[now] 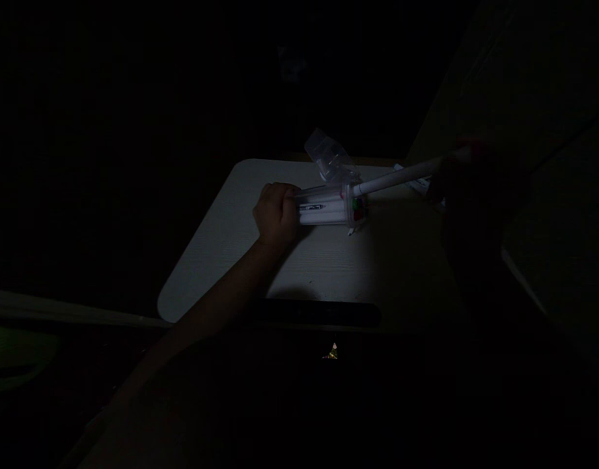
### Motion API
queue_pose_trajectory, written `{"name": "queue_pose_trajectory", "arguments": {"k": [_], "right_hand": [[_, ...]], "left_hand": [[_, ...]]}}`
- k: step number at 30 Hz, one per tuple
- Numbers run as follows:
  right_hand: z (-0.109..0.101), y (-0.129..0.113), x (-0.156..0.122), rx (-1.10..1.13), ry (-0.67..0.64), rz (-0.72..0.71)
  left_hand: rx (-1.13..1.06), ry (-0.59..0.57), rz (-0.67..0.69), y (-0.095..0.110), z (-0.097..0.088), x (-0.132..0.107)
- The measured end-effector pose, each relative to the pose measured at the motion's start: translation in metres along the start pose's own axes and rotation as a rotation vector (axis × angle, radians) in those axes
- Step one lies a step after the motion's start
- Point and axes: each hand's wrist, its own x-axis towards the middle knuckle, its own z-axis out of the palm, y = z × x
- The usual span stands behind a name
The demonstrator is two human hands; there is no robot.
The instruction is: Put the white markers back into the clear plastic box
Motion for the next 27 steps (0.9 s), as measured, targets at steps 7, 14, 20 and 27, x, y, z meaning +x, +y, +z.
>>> {"name": "queue_pose_trajectory", "arguments": {"k": [7,14,20,27], "right_hand": [[0.011,-0.005,-0.006,0.069,-0.027,0.159],[0.012,-0.006,-0.007,0.064,-0.083,0.166],[0.014,-0.009,-0.007,0.136,-0.099,0.186],[0.016,0.004,-0.006,0.136,-0.080,0.189]], "left_hand": [[-0.013,0.005,-0.014,0.001,0.001,0.000],[-0.004,-0.010,-0.022,0.002,0.000,0.001],[-0.005,-0.010,-0.019,0.003,0.000,0.001],[-0.009,-0.013,-0.010,0.005,-0.002,0.001]]}}
